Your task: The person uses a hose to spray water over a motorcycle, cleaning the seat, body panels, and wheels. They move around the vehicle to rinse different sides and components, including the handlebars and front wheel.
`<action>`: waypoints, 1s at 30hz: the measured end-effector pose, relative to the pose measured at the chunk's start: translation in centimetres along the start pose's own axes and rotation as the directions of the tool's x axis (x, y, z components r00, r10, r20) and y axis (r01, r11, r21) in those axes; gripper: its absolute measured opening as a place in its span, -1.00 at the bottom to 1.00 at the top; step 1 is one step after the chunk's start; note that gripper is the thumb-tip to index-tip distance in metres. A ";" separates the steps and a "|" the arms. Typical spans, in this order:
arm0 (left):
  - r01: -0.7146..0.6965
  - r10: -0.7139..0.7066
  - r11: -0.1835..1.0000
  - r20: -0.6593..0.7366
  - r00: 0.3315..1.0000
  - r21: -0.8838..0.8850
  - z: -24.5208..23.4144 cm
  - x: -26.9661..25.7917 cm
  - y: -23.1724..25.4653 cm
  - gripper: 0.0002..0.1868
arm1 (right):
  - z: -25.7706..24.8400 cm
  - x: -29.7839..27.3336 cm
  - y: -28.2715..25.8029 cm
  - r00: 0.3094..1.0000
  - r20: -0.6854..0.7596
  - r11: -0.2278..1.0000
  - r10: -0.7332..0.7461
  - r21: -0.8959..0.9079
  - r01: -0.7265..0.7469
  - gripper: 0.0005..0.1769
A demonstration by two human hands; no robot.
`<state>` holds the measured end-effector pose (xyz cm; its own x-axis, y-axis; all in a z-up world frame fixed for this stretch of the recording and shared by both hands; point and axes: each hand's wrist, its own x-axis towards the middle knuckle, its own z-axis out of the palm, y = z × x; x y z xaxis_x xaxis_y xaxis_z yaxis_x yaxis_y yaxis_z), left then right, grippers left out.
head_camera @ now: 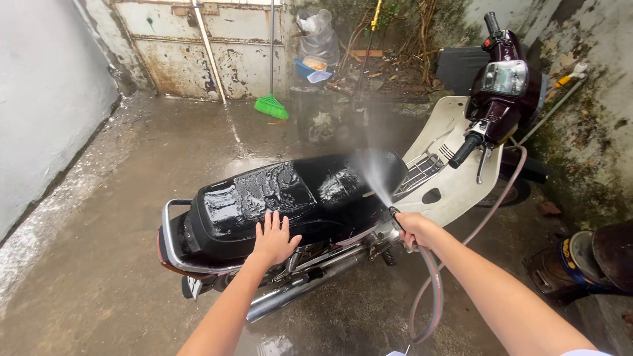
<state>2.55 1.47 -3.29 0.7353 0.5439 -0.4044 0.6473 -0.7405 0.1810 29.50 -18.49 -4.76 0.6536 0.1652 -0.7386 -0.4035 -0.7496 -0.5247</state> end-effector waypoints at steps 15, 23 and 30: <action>0.017 -0.018 0.999 0.030 0.999 0.045 0.3 0.5 -0.2 -0.28 | -3.7 -1.7 -1.0 0.998 -0.061 0.996 -0.003 0.085 0.008 -0.64; 0.053 -0.054 0.998 0.022 0.998 0.032 0.4 0.0 -1.9 -0.29 | 0.3 -1.9 -0.8 0.998 0.048 0.999 -0.032 -0.010 0.032 -0.60; 0.069 -0.069 0.997 0.008 0.998 0.026 0.1 -0.8 -2.9 -0.29 | 4.0 -5.2 -2.2 0.989 0.129 0.994 -0.073 -0.074 0.083 -0.58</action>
<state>0.11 3.16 -3.56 0.6873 0.5902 -0.4234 0.6907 -0.7114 0.1295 24.41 -15.12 -1.45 0.5933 0.3005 -0.7468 -0.2995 -0.7787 -0.5513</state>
